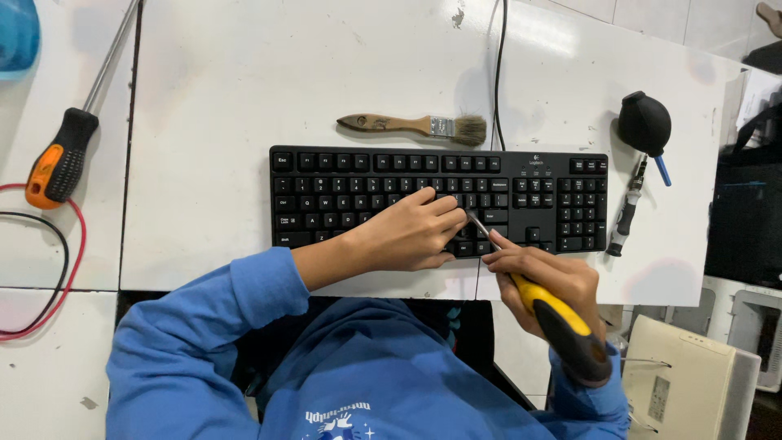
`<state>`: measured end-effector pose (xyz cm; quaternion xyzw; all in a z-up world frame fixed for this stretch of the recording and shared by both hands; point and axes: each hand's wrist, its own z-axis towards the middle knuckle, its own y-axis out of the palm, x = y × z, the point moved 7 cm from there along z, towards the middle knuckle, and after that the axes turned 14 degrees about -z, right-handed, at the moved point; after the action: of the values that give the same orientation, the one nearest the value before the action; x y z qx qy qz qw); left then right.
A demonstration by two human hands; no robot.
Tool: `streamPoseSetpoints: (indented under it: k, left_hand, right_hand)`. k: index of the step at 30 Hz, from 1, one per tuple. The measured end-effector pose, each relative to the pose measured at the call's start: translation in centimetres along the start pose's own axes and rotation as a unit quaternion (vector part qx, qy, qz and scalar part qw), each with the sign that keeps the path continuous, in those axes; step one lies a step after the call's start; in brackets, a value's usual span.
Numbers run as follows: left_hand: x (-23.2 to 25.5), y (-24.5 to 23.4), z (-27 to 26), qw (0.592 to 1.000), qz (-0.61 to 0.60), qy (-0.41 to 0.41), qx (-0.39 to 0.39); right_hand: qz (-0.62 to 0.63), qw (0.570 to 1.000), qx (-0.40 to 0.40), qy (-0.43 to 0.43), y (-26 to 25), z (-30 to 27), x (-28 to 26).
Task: The person removes several keycaps from a black keyboard using their fingers and a screwdriver, then places the removed keycaps on the table. The person uses a brush to sweep debris from the keyboard surface.
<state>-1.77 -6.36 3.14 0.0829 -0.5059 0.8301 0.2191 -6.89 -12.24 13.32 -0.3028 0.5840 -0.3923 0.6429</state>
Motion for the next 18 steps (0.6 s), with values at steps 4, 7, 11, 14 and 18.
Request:
streamPoseSetpoints:
  k: [4,7,11,14,18]
  left_hand:
    - [-0.1,0.2,0.0,1.0,-0.009,-0.002,-0.001]
    - [0.0,-0.2,-0.1,1.0,-0.002,0.004,0.009]
    - [-0.1,-0.9,-0.2,0.998,-0.003,0.007,0.061]
    - [0.0,-1.5,0.2,0.999,-0.005,-0.008,0.048]
    - [-0.4,-0.2,0.3,1.0,-0.012,-0.023,0.0]
  right_hand:
    - [-0.013,1.0,0.024,0.004,1.1,-1.0,0.3]
    - [-0.003,0.998,0.061,-0.005,1.7,-1.9,0.3]
    - [-0.014,0.989,0.143,-0.032,2.3,-3.6,0.6]
    - [-0.018,0.982,0.182,-0.038,2.7,-4.5,0.9]
    - [-0.013,0.963,0.255,-0.087,2.4,-4.7,-0.2]
